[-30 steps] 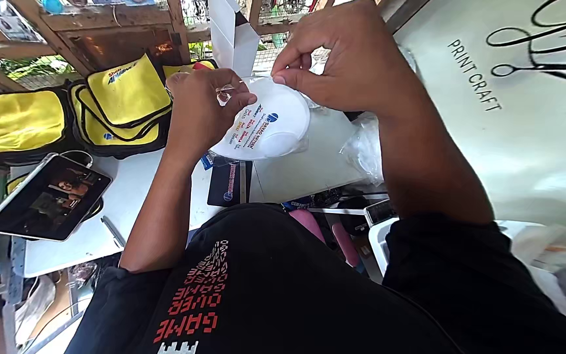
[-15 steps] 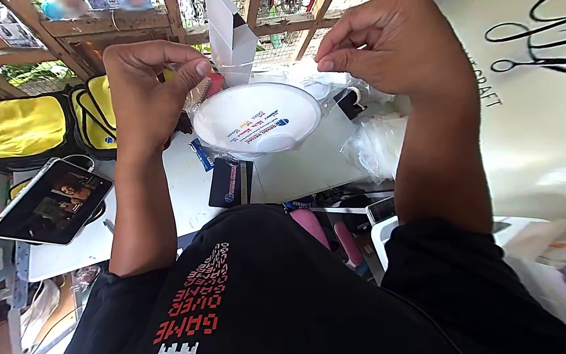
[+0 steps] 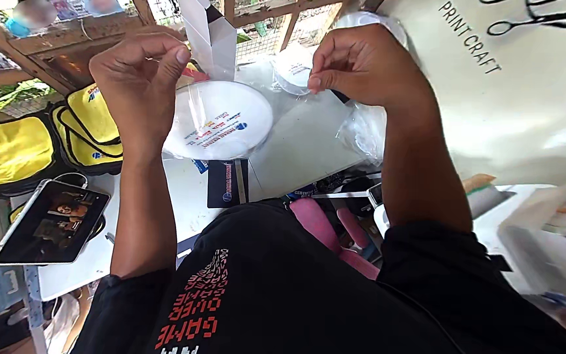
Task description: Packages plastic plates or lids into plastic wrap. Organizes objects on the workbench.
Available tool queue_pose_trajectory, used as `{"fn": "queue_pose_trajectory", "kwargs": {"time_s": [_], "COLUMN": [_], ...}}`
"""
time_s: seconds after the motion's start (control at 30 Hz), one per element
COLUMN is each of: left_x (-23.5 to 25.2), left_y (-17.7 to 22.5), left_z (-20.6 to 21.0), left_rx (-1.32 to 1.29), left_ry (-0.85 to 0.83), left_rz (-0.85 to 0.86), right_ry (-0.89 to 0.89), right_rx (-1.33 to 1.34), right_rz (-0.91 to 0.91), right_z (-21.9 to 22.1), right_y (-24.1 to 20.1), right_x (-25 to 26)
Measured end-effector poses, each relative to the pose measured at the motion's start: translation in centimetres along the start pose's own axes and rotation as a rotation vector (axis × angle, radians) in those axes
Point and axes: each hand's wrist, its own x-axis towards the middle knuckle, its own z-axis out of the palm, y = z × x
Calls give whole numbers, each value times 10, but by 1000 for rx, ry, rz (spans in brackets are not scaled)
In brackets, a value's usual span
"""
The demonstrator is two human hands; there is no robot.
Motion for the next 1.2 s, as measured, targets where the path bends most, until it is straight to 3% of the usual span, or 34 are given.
{"fn": "queue_pose_trajectory", "kwargs": {"time_s": [0.17,0.37,0.57,0.67,0.93,1.03,1.2], "left_x": [15,47,65,63,46,40,27], "left_y": [-29,-44,-57,-60,-56,-50,-44], "left_z": [31,101,142,148,138,130,125], "left_rx": [-55,-115,-110,-114,-99,-95,-124], "left_ry": [-67,-209,-263,-265,-219,-195,-162], "left_rz": [-145,-138,-96,-102,-70,-66,-48], "right_ry": [224,199,306,298,78,178,496], "right_rx": [96,426,570,727,950,833,840], "right_rz": [129,209,198,142,84,131,149], "right_z": [-15,-2,-13,-17,-15,-13,-5], "right_y": [47,116,136,139,114,94,84], "right_x": [-42,-70,-87,-94,-103,-102,-107]}}
